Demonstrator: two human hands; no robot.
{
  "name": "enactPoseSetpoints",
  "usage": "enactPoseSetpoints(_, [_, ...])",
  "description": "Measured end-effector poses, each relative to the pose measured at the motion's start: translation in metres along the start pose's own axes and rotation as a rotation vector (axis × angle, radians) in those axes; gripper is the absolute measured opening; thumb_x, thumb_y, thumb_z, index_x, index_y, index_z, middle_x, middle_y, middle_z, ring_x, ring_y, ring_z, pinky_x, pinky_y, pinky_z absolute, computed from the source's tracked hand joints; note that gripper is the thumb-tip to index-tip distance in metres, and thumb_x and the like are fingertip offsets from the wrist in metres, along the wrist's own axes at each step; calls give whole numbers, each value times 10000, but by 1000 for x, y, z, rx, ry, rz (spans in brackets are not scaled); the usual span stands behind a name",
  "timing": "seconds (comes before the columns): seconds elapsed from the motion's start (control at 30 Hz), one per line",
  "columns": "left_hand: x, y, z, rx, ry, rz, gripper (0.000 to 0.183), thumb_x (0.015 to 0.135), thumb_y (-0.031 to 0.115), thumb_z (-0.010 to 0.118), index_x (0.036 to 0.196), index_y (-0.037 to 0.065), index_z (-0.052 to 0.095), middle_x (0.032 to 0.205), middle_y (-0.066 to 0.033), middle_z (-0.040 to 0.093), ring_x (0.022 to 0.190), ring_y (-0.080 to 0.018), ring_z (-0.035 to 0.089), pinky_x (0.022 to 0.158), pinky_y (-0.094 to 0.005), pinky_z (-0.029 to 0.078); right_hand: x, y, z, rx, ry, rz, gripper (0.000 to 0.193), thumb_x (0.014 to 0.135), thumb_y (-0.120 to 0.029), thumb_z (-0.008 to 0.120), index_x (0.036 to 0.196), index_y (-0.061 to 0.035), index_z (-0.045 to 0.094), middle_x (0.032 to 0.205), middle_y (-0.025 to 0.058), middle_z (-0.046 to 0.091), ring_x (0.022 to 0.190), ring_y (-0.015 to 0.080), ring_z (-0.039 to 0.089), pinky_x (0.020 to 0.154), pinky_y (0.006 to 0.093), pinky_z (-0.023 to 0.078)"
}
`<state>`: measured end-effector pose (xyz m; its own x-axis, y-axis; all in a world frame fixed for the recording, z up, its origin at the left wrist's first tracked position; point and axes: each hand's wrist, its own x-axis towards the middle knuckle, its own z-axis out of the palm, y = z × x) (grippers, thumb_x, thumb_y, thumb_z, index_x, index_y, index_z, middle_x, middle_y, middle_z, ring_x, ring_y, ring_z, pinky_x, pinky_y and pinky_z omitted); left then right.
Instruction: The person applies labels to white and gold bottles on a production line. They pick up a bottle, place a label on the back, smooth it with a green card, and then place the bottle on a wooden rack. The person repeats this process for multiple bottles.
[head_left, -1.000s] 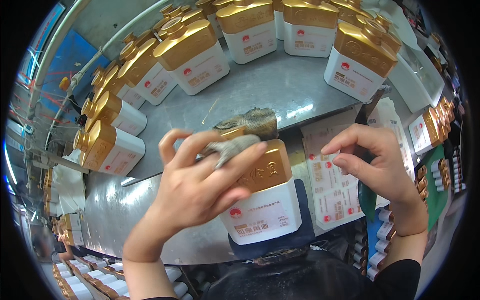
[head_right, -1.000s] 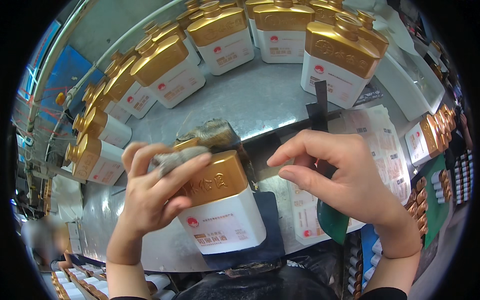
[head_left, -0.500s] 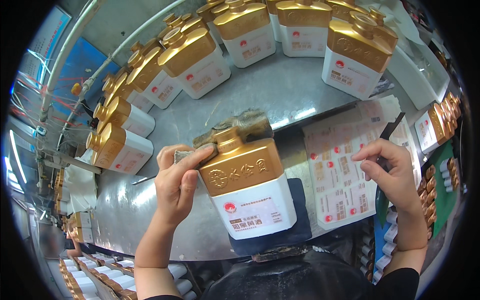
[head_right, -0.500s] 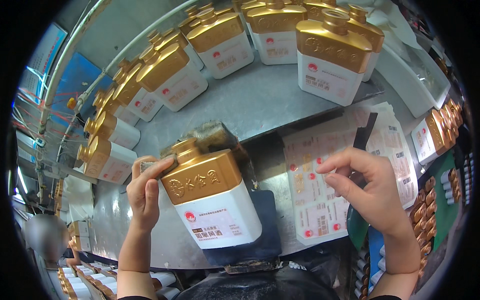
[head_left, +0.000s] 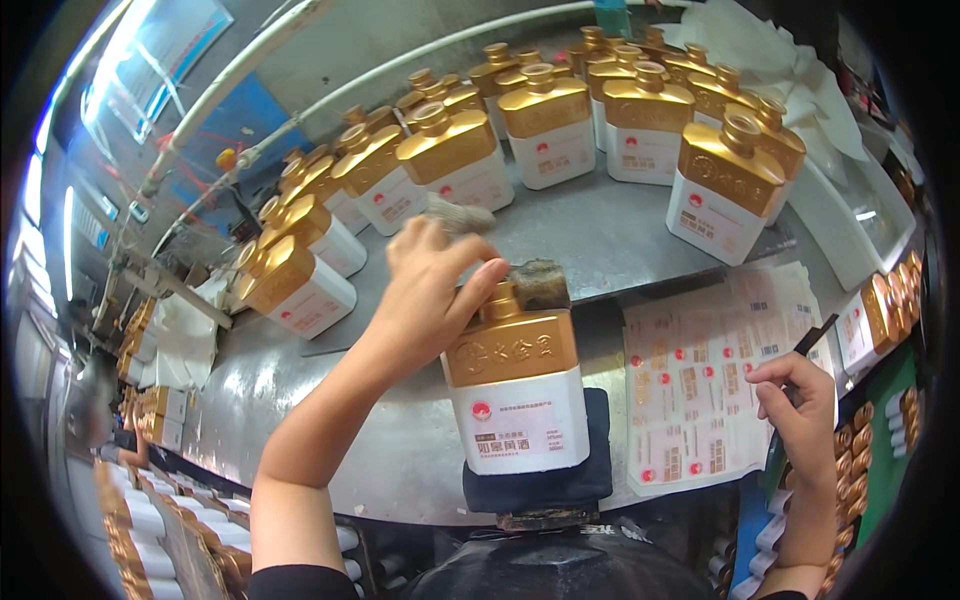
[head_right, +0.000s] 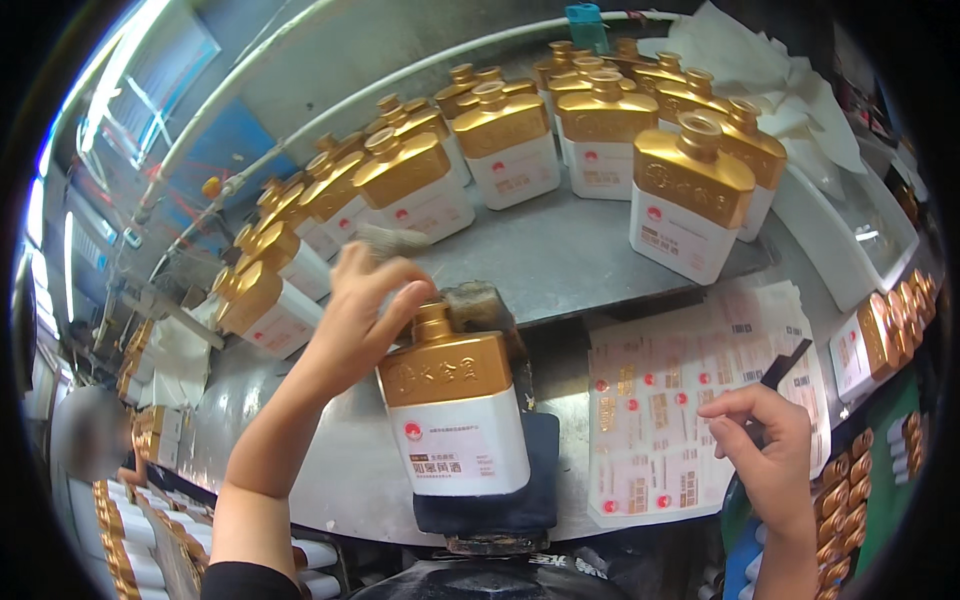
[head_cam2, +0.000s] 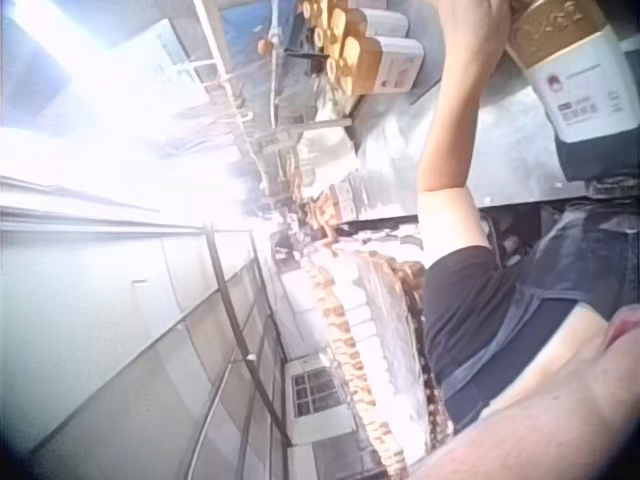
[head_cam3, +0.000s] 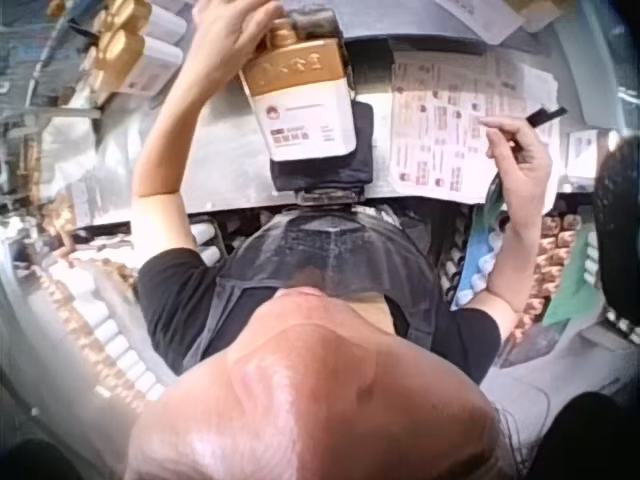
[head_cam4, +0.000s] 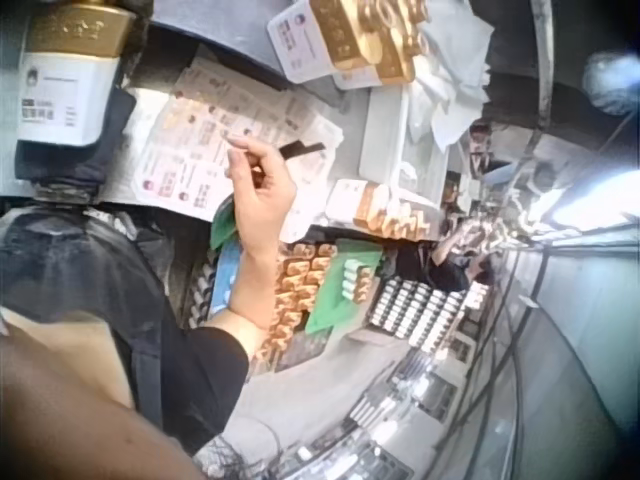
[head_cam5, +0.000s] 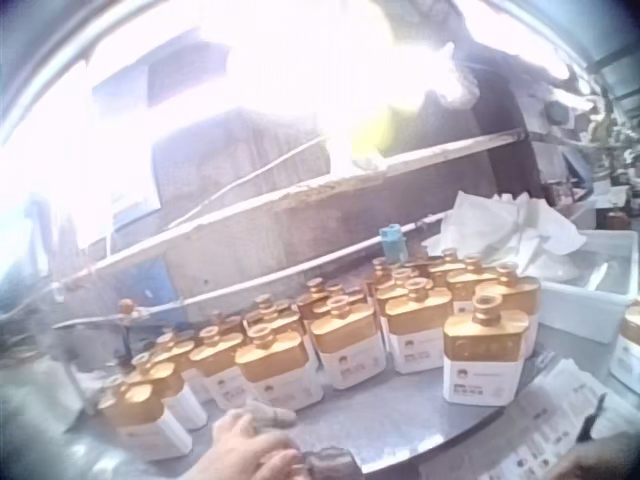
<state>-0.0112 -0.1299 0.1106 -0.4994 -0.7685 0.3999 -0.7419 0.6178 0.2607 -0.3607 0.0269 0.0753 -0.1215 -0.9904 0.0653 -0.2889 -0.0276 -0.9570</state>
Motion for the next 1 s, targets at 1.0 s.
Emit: enactPoseSetpoints(1.0, [64, -165, -54, 455, 107, -204, 247, 883, 347, 642, 866, 115, 727, 971, -119, 635, 952, -317, 603, 754, -496, 444, -28, 32, -54, -193, 237, -127, 83, 940, -91, 579, 895, -28, 607, 603, -38, 455, 483, 24, 408, 446, 181, 289])
